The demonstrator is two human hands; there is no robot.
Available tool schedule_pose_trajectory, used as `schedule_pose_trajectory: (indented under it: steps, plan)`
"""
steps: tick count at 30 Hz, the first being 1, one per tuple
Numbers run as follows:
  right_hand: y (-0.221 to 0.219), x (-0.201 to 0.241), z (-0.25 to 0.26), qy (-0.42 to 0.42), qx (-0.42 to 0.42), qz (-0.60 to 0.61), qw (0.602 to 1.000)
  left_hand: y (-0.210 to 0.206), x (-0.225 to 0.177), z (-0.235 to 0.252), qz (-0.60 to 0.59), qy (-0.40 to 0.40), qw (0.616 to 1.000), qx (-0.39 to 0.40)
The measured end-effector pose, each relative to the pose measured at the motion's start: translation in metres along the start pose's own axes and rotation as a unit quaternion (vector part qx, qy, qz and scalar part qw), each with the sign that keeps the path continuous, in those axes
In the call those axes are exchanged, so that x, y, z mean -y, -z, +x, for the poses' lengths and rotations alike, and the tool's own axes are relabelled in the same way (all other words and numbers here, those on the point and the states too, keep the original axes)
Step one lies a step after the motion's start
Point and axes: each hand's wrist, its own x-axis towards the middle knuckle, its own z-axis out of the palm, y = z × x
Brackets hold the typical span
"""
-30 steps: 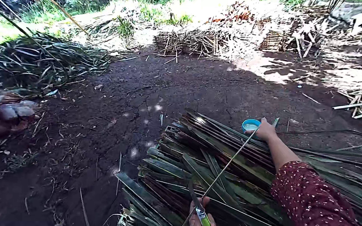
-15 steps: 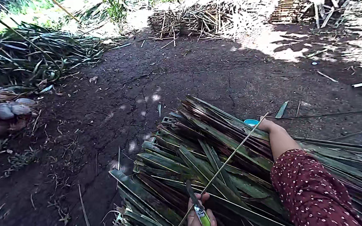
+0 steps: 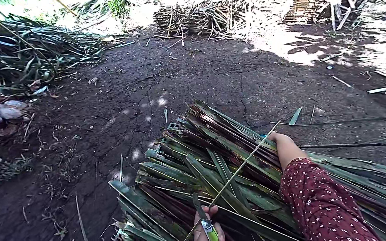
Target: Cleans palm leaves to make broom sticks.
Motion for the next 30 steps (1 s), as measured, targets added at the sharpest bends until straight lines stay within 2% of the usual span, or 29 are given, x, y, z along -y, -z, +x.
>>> schedule_pose_trajectory:
  steps: [3, 10, 15, 19, 22, 26, 30]
  plan:
    - [0.003, 0.004, -0.012, 0.010, 0.017, -0.039, 0.999, 0.002, 0.001, 0.000, 0.000, -0.003, 1.000, 0.001]
    - [-0.002, -0.003, -0.031, -0.016, -0.005, 0.051, 0.999, 0.001, 0.002, 0.000, 0.004, -0.002, 1.000, -0.009]
    - [-0.004, -0.004, 0.008, 0.035, 0.028, 0.022, 0.999, -0.001, 0.001, 0.000, 0.008, 0.001, 1.000, -0.014]
    - [-0.005, -0.005, 0.031, 0.019, 0.030, -0.010, 0.999, -0.001, 0.000, 0.000, 0.013, 0.000, 1.000, -0.014]
    - [-0.004, -0.007, 0.041, -0.001, -0.020, -0.043, 0.999, -0.001, 0.001, 0.001, 0.009, 0.002, 1.000, -0.010]
    - [0.004, -0.008, 0.030, -0.004, -0.072, -0.025, 0.997, -0.001, 0.003, 0.002, -0.001, 0.005, 1.000, -0.014]
    - [0.021, -0.006, 0.005, 0.027, -0.107, 0.005, 0.994, -0.002, 0.004, 0.003, -0.002, 0.005, 1.000, -0.014]
